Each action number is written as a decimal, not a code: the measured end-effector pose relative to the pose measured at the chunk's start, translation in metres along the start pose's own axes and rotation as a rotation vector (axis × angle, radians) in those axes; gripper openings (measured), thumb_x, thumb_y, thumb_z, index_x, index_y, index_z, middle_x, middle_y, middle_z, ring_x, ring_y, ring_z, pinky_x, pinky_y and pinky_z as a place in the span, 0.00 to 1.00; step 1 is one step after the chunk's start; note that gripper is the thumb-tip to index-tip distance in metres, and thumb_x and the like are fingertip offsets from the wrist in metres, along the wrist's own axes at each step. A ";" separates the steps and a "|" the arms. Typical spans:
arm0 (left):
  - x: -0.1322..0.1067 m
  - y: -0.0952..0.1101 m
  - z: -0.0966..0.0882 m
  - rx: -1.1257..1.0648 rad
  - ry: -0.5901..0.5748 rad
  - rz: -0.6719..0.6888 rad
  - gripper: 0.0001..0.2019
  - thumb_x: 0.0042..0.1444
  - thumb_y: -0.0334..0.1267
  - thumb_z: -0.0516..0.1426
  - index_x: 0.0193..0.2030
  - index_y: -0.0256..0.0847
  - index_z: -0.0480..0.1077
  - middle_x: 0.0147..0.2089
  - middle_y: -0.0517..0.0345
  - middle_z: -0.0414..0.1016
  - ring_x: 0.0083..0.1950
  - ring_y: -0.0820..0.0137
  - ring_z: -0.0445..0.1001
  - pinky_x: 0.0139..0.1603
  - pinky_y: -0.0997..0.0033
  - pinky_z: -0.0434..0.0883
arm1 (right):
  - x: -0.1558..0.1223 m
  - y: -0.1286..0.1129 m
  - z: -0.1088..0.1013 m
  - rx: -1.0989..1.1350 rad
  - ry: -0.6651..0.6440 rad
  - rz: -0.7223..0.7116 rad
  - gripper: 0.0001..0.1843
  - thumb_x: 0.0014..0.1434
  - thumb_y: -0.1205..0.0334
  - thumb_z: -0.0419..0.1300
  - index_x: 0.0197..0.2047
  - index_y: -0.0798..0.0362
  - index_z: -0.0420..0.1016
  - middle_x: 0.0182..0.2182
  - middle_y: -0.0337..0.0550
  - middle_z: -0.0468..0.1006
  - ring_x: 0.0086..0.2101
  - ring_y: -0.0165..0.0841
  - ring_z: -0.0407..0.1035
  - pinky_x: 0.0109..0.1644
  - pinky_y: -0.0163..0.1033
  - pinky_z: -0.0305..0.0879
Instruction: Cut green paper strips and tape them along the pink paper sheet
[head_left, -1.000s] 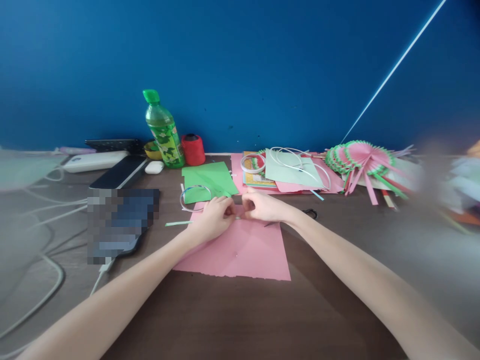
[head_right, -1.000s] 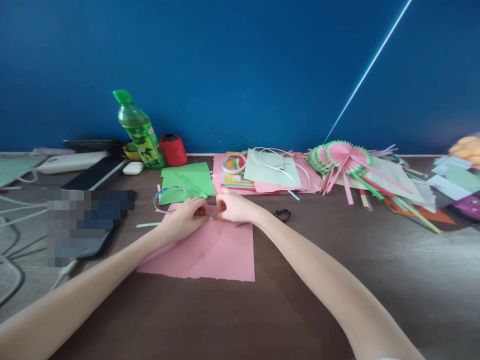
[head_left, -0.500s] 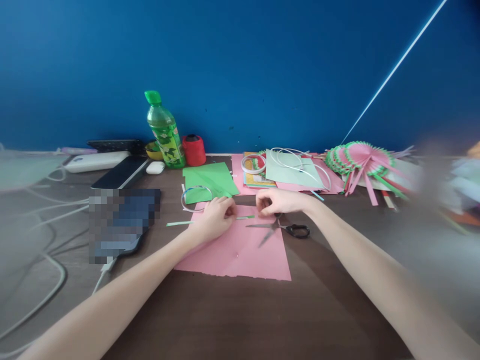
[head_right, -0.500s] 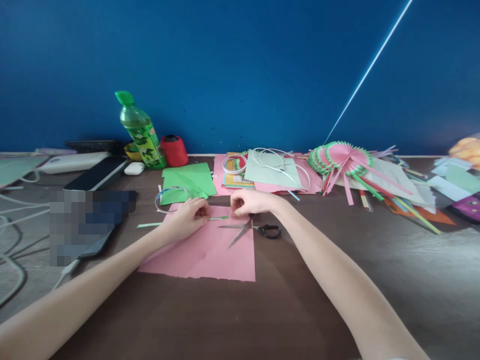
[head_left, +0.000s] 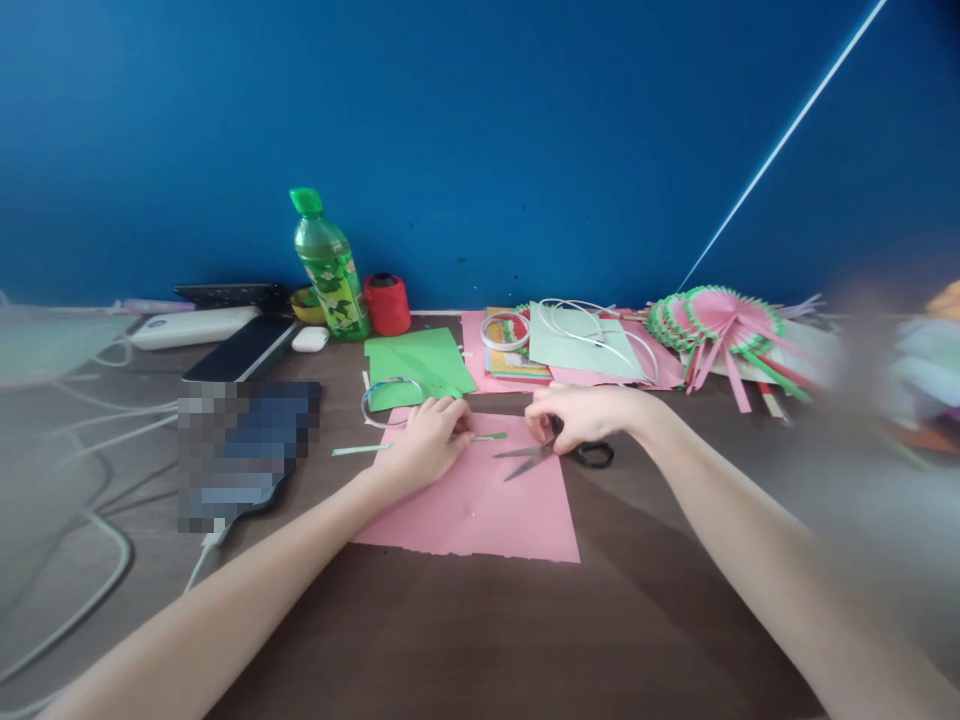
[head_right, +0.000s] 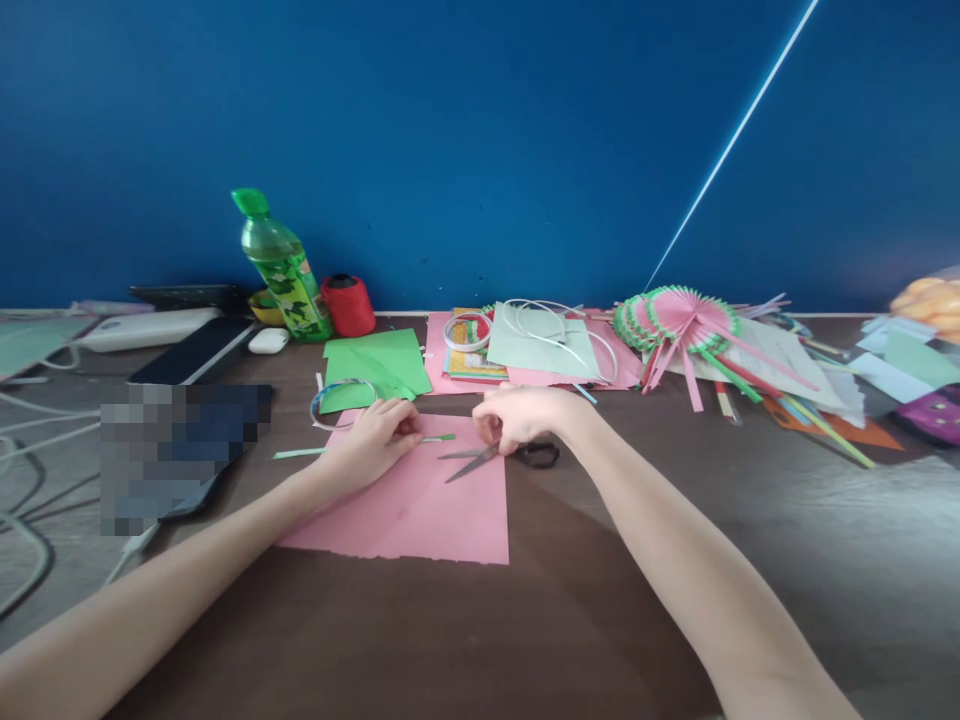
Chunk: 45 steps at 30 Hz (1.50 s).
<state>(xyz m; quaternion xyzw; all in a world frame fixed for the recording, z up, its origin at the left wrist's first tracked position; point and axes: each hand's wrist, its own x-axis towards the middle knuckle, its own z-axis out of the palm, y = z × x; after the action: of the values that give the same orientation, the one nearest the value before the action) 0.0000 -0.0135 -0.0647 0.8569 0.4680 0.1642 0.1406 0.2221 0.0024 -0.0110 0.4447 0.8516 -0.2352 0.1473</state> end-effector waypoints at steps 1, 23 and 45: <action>0.000 0.000 0.000 0.000 0.004 0.004 0.02 0.52 0.31 0.51 0.31 0.40 0.62 0.34 0.57 0.67 0.38 0.65 0.62 0.40 0.64 0.60 | -0.002 0.004 -0.002 -0.008 -0.006 0.047 0.12 0.40 0.71 0.59 0.31 0.50 0.72 0.37 0.43 0.68 0.38 0.37 0.64 0.34 0.35 0.59; 0.002 0.002 -0.005 -0.127 0.021 -0.028 0.08 0.56 0.31 0.45 0.31 0.41 0.63 0.34 0.57 0.70 0.40 0.66 0.67 0.43 0.66 0.63 | 0.031 -0.026 0.031 0.302 0.399 -0.134 0.06 0.50 0.63 0.57 0.33 0.53 0.66 0.30 0.40 0.70 0.29 0.30 0.62 0.29 0.33 0.53; 0.003 0.014 -0.043 -0.257 -0.138 -0.093 0.10 0.54 0.36 0.47 0.28 0.41 0.67 0.28 0.62 0.72 0.29 0.73 0.67 0.30 0.73 0.62 | 0.012 -0.020 0.007 0.587 0.306 -0.261 0.06 0.57 0.63 0.50 0.32 0.54 0.65 0.30 0.41 0.72 0.30 0.28 0.64 0.36 0.35 0.60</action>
<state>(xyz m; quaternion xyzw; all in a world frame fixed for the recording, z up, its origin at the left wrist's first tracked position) -0.0054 -0.0145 -0.0190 0.8185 0.4716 0.1566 0.2885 0.1994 -0.0028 -0.0166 0.3857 0.8096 -0.4172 -0.1474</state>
